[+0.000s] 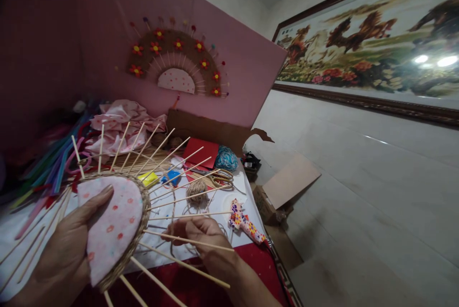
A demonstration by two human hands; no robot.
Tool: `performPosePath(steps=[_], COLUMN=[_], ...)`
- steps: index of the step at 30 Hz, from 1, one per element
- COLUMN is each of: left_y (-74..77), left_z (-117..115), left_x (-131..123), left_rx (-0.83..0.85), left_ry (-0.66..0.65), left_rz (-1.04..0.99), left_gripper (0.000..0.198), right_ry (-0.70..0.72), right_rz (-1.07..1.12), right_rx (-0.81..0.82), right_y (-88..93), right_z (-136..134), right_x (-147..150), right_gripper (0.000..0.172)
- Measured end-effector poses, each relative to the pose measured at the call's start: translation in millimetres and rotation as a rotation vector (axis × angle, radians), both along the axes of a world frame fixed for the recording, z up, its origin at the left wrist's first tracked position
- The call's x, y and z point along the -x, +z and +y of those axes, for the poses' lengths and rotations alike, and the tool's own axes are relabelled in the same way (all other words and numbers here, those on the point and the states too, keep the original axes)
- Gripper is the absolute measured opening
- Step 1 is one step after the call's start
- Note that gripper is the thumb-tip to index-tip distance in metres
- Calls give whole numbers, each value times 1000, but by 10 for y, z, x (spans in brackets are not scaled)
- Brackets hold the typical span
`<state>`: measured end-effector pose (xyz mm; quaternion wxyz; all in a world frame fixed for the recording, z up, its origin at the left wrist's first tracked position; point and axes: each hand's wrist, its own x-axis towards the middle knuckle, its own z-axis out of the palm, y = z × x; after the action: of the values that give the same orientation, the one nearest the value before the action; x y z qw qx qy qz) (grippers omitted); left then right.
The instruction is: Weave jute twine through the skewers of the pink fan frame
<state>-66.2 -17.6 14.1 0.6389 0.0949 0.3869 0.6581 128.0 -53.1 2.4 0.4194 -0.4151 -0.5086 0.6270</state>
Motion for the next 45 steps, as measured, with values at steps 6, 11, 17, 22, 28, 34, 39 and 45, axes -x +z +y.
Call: performPosePath(steps=[6,11,17,22,28,34,39,45], left_y=[-11,-15,28,59,97,72,51,37], left_z=[7,22,2,-28,-25,-19,-12,14], left_x=[-6,-5,-20,-25,-39,-33,-24,-31], left_rx=[-21,18,3,48,44,53,26,0], left_ry=[34,-5,20,24,41,22,34,68], left_rz=[45,0,4,20,20,11,44,46], left_gripper=[15,19,17,15,14,12,15,18], right_ry=[24,26,18,6,-88,-169,-297,-504], right_rz=[273,351,315,343,368,327,-100,-849], right_rx=[128,146,138,96,25,-85,-201,-492], right_y=[-143,-111,-26,-71,-66,9,-87,-107], right_z=[31,17,-32,-16,12,27,40,77], right_x=[61,21,-8,-34,-78,-139,-327,-889], right_gripper=[16,19,17,24,20,18,19,23])
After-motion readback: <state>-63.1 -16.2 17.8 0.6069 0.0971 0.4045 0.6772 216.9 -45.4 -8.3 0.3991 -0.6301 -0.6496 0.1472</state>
